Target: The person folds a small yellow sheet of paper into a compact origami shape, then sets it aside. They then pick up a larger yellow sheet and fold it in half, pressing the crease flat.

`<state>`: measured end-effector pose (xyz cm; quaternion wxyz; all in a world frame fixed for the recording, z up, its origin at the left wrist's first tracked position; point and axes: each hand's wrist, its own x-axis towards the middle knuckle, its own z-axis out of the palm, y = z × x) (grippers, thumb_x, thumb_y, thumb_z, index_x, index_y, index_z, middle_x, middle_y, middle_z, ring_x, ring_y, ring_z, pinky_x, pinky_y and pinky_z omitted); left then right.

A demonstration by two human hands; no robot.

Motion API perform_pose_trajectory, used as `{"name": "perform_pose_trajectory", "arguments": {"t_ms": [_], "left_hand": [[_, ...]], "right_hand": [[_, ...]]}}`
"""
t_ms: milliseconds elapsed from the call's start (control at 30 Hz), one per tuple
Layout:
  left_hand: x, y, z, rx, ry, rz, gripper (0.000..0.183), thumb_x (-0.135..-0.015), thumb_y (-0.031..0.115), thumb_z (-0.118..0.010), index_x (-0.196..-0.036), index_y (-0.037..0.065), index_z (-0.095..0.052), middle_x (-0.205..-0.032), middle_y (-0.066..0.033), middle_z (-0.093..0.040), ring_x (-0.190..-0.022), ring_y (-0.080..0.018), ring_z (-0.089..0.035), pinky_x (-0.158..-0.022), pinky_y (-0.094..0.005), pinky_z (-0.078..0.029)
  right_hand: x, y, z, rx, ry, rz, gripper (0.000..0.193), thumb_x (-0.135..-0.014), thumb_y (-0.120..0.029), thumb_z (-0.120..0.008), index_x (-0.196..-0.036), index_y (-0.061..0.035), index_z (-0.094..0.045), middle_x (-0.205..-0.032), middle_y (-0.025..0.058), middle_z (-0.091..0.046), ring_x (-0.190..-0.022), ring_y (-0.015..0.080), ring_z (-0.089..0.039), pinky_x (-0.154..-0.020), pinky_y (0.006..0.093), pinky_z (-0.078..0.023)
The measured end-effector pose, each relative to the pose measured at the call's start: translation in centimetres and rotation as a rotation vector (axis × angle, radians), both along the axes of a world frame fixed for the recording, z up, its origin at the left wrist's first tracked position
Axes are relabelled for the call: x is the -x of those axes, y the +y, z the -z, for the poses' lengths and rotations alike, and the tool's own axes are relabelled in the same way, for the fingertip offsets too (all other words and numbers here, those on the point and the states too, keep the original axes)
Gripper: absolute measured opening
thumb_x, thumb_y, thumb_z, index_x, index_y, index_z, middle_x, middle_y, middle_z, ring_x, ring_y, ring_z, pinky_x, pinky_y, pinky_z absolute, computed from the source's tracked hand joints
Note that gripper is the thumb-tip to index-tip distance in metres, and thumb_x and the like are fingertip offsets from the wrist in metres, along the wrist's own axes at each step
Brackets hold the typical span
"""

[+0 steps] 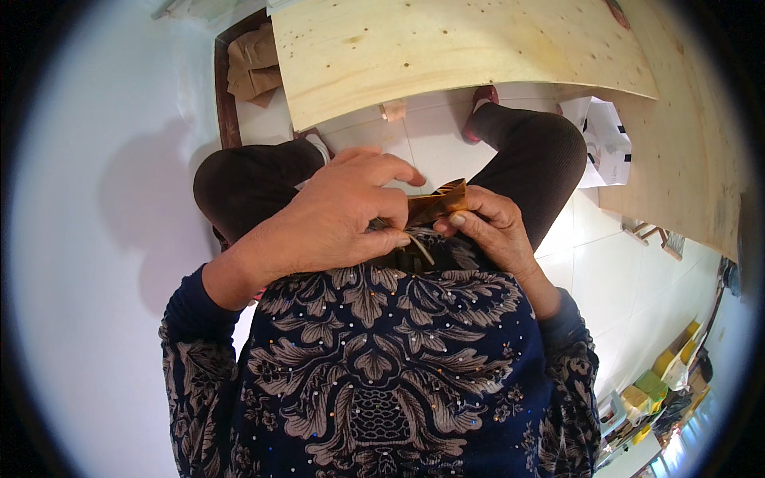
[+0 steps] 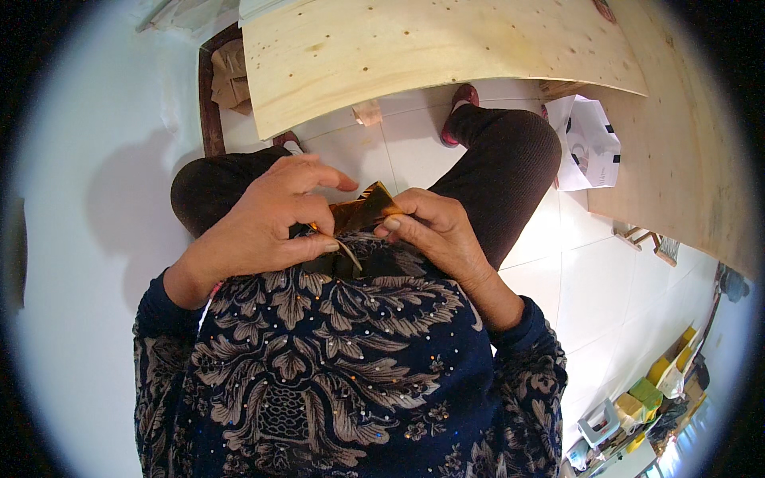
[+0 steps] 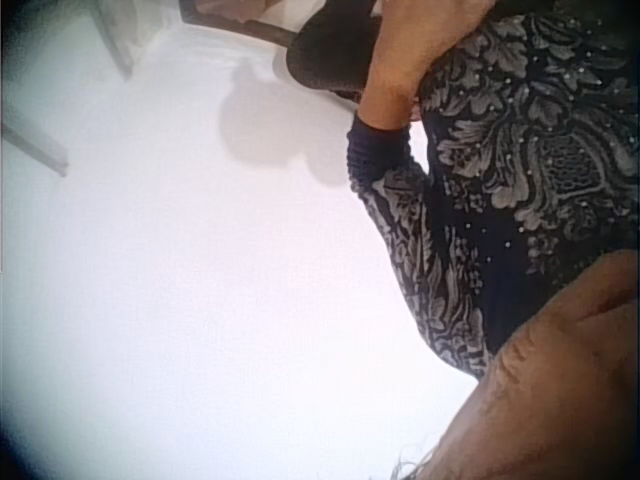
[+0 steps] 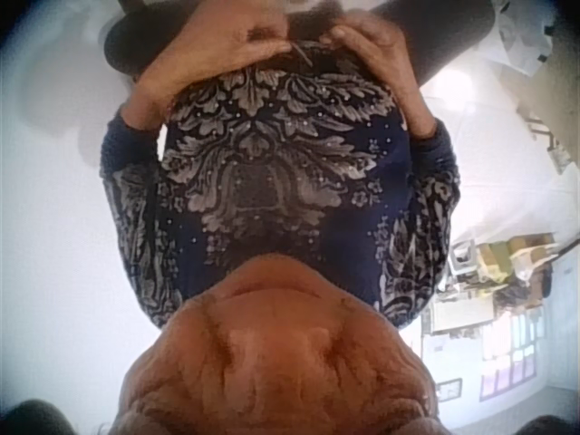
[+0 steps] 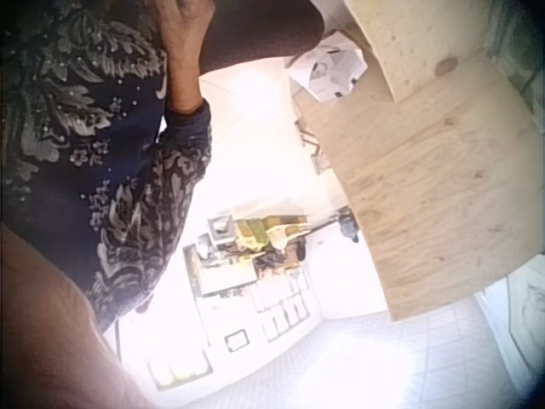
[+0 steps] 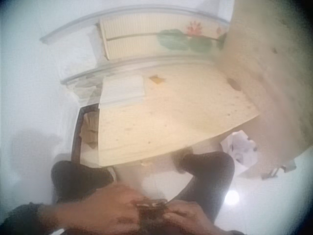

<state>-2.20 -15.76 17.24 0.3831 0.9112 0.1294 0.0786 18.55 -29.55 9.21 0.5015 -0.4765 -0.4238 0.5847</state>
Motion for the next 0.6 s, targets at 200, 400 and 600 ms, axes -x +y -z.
{"name": "perform_pose_trajectory", "arguments": {"t_ms": [200, 400, 600], "left_hand": [[0.2, -1.0, 0.9, 0.239, -0.071, -0.379, 0.014, -0.073, 0.0, -0.07, -0.073, 0.003, -0.056, -0.089, -0.0086, -0.063, -0.077, -0.0171, -0.059, -0.066, -0.0271, -0.047], [0.0, -1.4, 1.0, 0.06, -0.028, -0.406, 0.015, -0.071, 0.009, -0.07, -0.069, 0.007, -0.055, -0.078, -0.0046, -0.059, -0.074, -0.0263, -0.058, -0.073, -0.0355, -0.044], [-0.8, -1.3, 1.0, -0.143, 0.048, -0.256, 0.014, -0.068, 0.011, -0.073, -0.068, 0.008, -0.059, -0.086, -0.0029, -0.061, -0.081, -0.022, -0.057, -0.082, -0.0346, -0.037]], "right_hand": [[-0.1, 0.8, 0.6, -0.161, -0.014, -0.017, 0.015, -0.089, -0.01, -0.064, -0.099, 0.0002, -0.069, -0.089, 0.0076, -0.064, -0.076, 0.0124, -0.062, -0.066, 0.0232, -0.051], [-0.1, 0.7, 0.5, -0.209, -0.086, -0.044, 0.014, -0.087, -0.011, -0.066, -0.097, -0.002, -0.07, -0.091, 0.0075, -0.065, -0.082, 0.0157, -0.062, -0.07, 0.0258, -0.05], [-0.3, 0.6, -0.5, -0.166, -0.264, -0.082, 0.024, -0.085, -0.013, -0.069, -0.107, -0.0035, -0.068, -0.093, 0.0084, -0.066, -0.085, 0.0188, -0.062, -0.073, 0.0279, -0.05]]}}
